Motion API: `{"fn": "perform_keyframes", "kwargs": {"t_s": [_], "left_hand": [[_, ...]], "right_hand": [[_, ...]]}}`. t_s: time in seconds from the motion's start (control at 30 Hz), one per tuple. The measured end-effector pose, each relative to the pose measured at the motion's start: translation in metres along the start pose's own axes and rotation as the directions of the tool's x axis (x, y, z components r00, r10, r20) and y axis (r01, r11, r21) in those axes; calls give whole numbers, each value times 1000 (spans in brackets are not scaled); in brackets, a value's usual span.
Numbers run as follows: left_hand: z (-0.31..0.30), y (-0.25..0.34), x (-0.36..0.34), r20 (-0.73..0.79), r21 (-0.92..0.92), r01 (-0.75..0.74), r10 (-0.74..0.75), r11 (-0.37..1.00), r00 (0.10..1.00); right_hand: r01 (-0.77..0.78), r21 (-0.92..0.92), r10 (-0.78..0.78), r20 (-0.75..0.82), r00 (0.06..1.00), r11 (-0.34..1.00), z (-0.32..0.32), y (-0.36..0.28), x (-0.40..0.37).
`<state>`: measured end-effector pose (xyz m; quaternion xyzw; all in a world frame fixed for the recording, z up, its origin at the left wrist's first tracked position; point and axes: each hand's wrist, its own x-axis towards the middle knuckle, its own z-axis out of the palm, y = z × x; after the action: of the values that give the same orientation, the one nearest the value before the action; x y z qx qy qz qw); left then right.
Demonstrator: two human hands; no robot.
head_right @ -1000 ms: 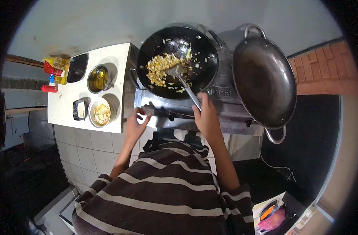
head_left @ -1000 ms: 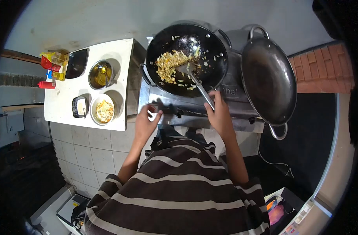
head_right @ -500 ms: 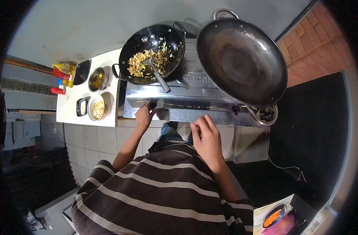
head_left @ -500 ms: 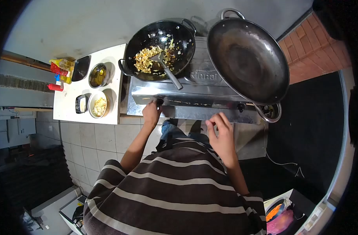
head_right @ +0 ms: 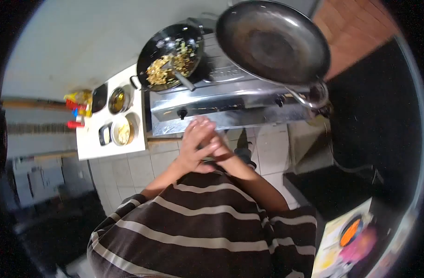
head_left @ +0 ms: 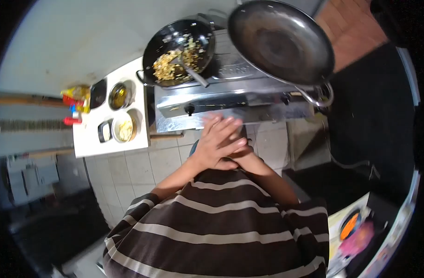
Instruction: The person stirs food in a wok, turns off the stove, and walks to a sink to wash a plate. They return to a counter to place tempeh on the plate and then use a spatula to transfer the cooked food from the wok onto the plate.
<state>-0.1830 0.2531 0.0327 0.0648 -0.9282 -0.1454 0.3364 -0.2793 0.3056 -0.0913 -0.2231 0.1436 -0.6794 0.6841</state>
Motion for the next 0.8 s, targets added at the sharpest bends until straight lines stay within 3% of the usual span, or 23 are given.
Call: {"fn": "perform_keyframes", "kwargs": {"t_s": [0.03,0.07,0.13,0.17,0.2,0.23,0.27,0.3,0.33,0.4,0.43,0.47,0.53,0.57,0.6,0.63,0.67,0.7,0.73,0.77,0.8], "left_hand": [[10,-11,-14,27,-106,77,-74,991,997],[15,-28,-26,73,-207,141,-128,968,989],[-6,-47,-35,160,-1,177,-174,984,972],[-12,-60,-55,216,20,297,-294,955,931],[-17,-73,-72,254,-176,418,-370,891,894],[-20,-76,-95,417,-430,687,-546,586,727],[-13,-100,-134,570,-507,833,-639,221,516],[-22,-85,-137,696,-517,853,-617,-76,367],[-23,-75,-141,726,-515,853,-572,-84,382],[-18,-56,-148,809,-585,707,-348,-397,474],[-25,-40,-136,870,-478,710,-169,-517,463],[-43,-12,-116,890,-322,681,35,-657,454],[-48,11,-110,870,-392,786,86,-478,486],[-51,20,-109,859,-390,790,123,-472,498],[-54,27,-111,840,-439,834,177,-334,513],[-60,36,-114,822,-484,854,236,-190,518],[-67,48,-118,815,-481,859,269,-177,512],[-75,64,-120,767,-609,793,258,10,587],[-82,79,-120,698,-715,674,262,188,667],[-89,91,-126,563,-810,437,310,391,766],[-86,100,-135,538,-829,414,337,375,773]], "right_hand": [[52,-20,-52,-32,998,998,18,8,-1],[-66,23,68,-115,991,998,44,8,3],[-219,50,223,-329,918,975,78,-2,5],[-230,-44,204,-319,926,972,93,-8,-5],[-248,-142,192,-323,927,958,104,-15,-17],[-155,-298,95,-206,974,942,111,-20,-30],[-121,-351,53,-196,979,929,102,-7,-41],[-73,-557,-104,-280,954,827,118,2,-52],[-75,-734,-260,-331,907,675,135,17,-58],[-160,-959,-537,-264,801,232,153,56,-67],[-216,-976,-545,-198,814,32,154,74,-70],[-247,-969,-566,-221,795,31,156,91,-78],[-458,-864,-605,-254,755,-210,161,105,-94],[-539,-799,-665,-253,703,-265,168,104,-108],[-560,-784,-688,-252,680,-266,174,104,-123],[-615,-783,-755,-346,557,-94,178,108,-138],[-636,-768,-795,-434,424,80,181,116,-154],[-494,-808,-807,-507,302,322,178,127,-169],[-501,-810,-827,-486,282,305,176,137,-185],[-46,-717,-683,-680,267,696,181,142,-201],[406,-342,-496,-783,375,848,188,150,-218]]}}
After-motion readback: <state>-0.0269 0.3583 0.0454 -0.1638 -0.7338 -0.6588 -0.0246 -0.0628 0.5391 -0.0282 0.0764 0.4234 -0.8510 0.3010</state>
